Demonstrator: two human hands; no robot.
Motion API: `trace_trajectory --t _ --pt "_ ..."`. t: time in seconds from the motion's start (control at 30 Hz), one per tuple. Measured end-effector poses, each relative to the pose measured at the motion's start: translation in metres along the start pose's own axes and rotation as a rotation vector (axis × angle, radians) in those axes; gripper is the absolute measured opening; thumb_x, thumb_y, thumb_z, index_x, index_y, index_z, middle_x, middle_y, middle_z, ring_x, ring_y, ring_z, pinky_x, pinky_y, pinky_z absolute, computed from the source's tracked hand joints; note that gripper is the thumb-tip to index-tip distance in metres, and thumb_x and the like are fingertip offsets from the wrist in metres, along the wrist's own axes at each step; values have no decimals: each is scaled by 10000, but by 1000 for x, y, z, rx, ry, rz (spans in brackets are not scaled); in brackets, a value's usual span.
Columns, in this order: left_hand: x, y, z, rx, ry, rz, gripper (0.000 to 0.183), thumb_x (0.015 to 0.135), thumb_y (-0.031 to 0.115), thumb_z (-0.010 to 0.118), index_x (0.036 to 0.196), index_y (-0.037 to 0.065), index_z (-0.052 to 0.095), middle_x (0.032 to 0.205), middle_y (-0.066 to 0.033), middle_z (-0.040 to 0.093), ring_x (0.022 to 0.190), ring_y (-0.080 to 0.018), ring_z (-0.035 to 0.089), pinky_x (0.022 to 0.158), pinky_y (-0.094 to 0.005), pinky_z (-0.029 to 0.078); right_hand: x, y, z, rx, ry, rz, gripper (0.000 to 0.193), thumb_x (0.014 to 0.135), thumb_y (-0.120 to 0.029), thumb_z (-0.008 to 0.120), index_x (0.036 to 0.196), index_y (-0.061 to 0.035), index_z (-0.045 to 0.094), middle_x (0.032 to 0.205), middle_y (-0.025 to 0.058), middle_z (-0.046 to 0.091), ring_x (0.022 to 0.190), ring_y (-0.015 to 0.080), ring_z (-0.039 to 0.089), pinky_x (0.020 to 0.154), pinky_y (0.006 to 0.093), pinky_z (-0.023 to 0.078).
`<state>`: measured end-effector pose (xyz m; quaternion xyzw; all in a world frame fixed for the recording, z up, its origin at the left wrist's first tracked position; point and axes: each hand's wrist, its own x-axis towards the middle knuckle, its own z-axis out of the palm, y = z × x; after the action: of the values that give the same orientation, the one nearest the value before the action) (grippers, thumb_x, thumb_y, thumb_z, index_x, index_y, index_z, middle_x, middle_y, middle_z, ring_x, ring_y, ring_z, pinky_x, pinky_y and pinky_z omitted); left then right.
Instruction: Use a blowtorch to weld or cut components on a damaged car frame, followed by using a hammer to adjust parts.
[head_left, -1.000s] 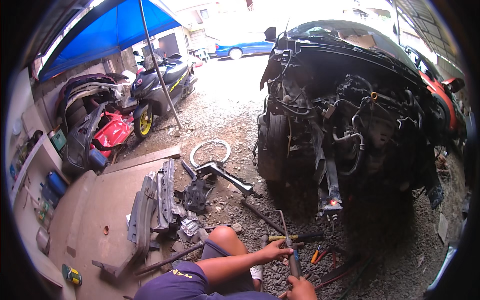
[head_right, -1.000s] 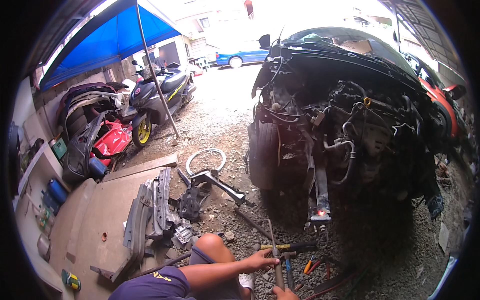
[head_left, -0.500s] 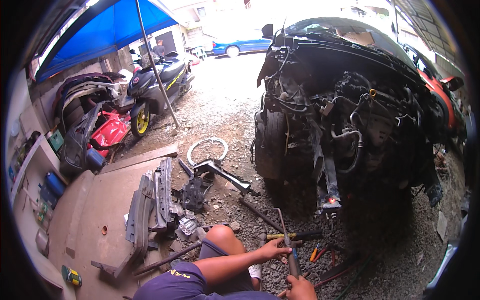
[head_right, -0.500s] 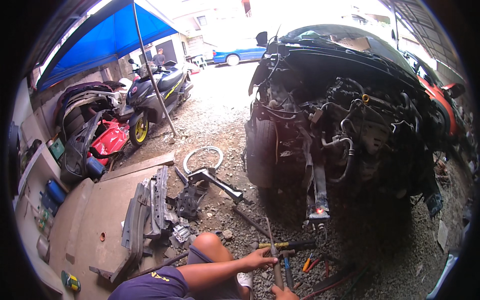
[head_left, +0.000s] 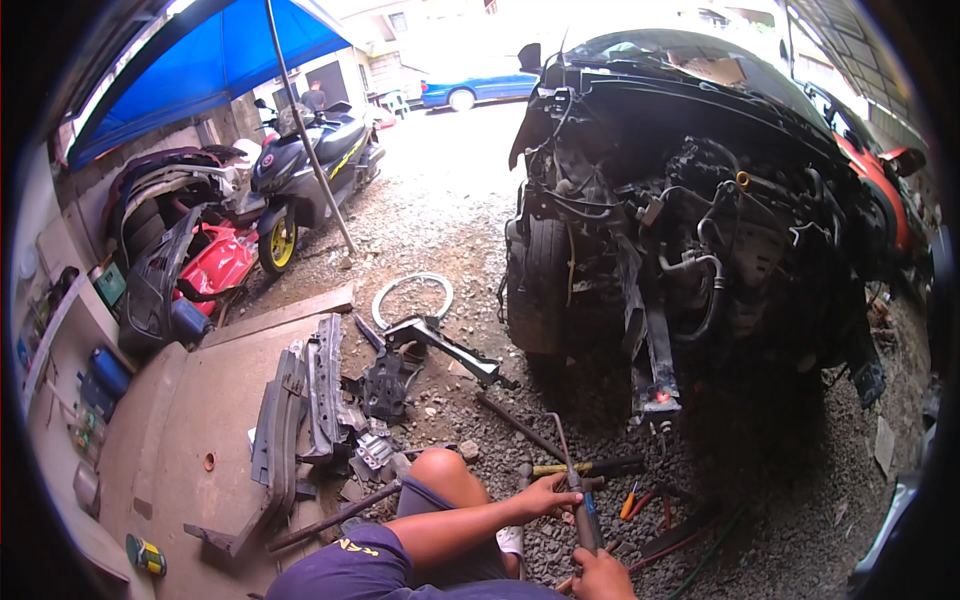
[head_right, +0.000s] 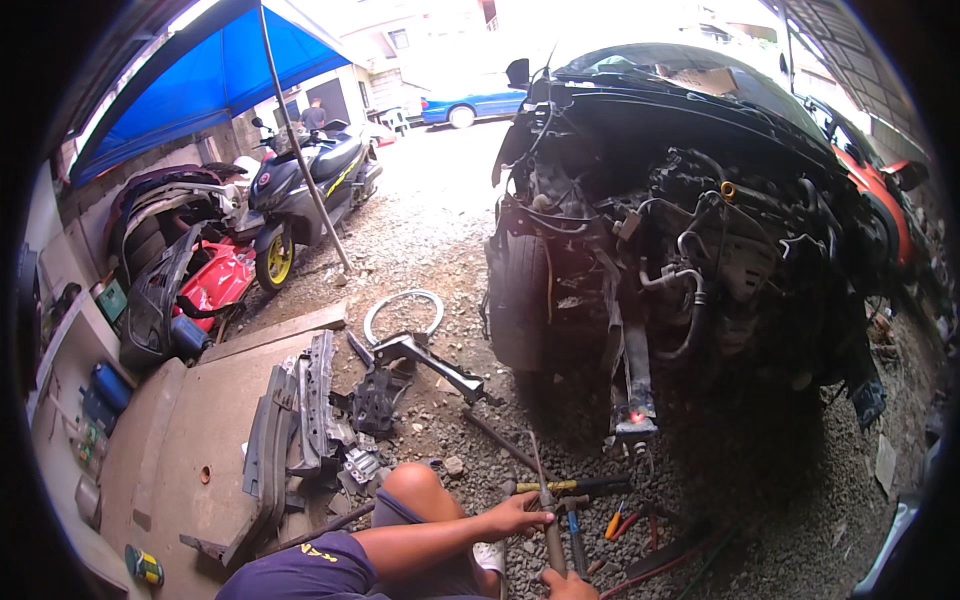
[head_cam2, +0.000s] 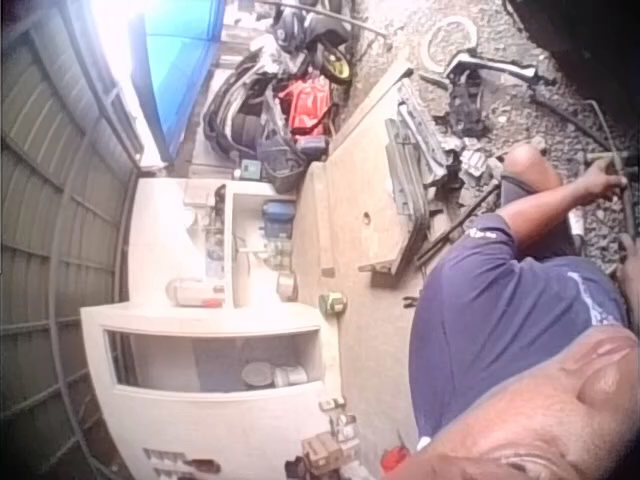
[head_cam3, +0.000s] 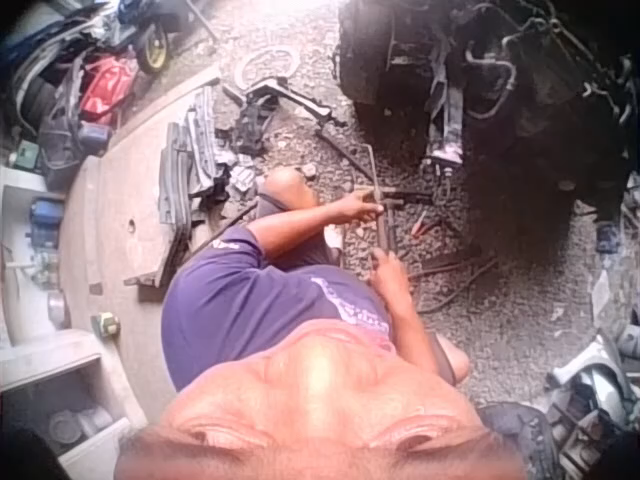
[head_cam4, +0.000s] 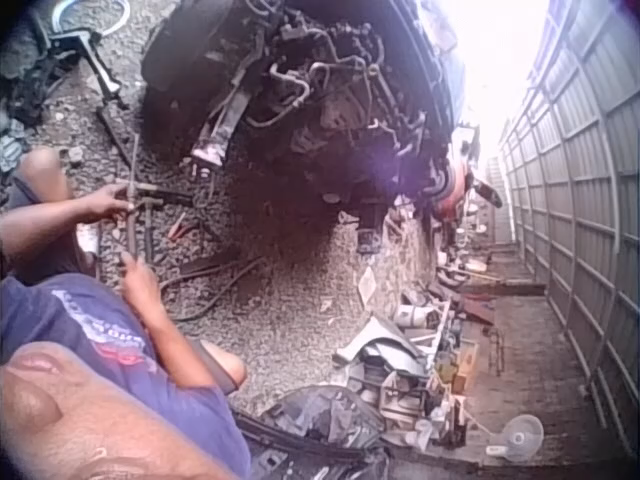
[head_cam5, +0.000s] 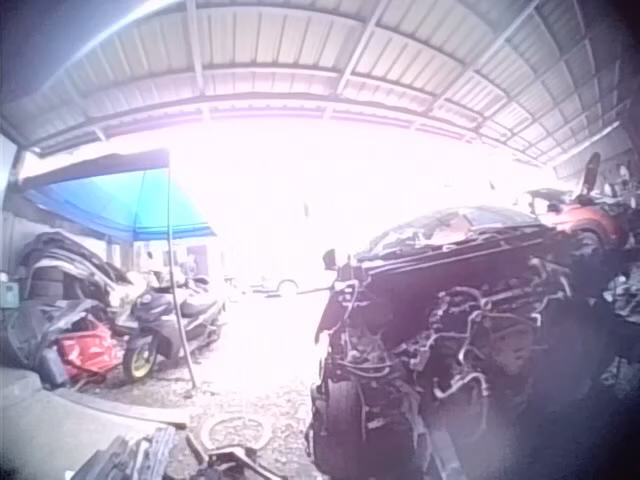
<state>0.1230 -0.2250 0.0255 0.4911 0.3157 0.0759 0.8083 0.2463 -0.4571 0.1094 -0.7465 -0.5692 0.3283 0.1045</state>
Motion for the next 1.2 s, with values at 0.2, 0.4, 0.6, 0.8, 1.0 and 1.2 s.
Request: trace_trajectory --t 0.2,0.4,0.6,0.8,1.0,1.2 --pt "2 -2 -3 6 3 -19 610 1006 366 840 1482 96 571 1185 -1 701 1024 -114 672 788 -282 533 -2 -3 -2 23 43 -3 494 888 -116 714 1379 -160 667 1158 274 692 1027 500 712 907 591 584" --pt "-2 2 -2 -23 -14 -19 613 1006 336 843 1495 95 562 1193 -17 708 1017 -123 691 763 -277 551 -3 -1 1 51 60 -6 489 886 -108 710 1371 -156 670 1148 271 693 1019 496 711 898 586 586" --pt "5 -7 1 26 -12 -13 643 1006 314 844 1516 69 540 1162 -31 714 988 -130 697 744 -279 568 -6 3 4 77 59 21 497 879 -99 716 1371 -154 673 1165 261 699 1040 497 709 915 578 585" --pt "1 6 2 -3 -13 -16 514 1015 275 821 1427 76 588 1147 -32 707 946 -111 700 711 -265 561 -1 22 14 42 152 -61 309 874 -141 756 1180 -132 715 1021 187 709 977 425 740 819 532 613" --pt "-1 15 10 -179 -88 -59 465 1089 259 709 1490 66 573 1072 -38 689 914 -163 763 712 -256 564 -32 2 -37 124 138 27 337 897 -187 743 1231 -193 697 1043 196 700 972 424 732 860 532 600" --pt "-7 12 10 -170 -147 -27 469 1073 212 732 1488 37 603 982 -19 660 764 -88 609 659 -259 513 -83 -42 -88 58 221 42 190 906 -161 767 1093 -170 737 925 125 681 850 361 709 746 466 580"
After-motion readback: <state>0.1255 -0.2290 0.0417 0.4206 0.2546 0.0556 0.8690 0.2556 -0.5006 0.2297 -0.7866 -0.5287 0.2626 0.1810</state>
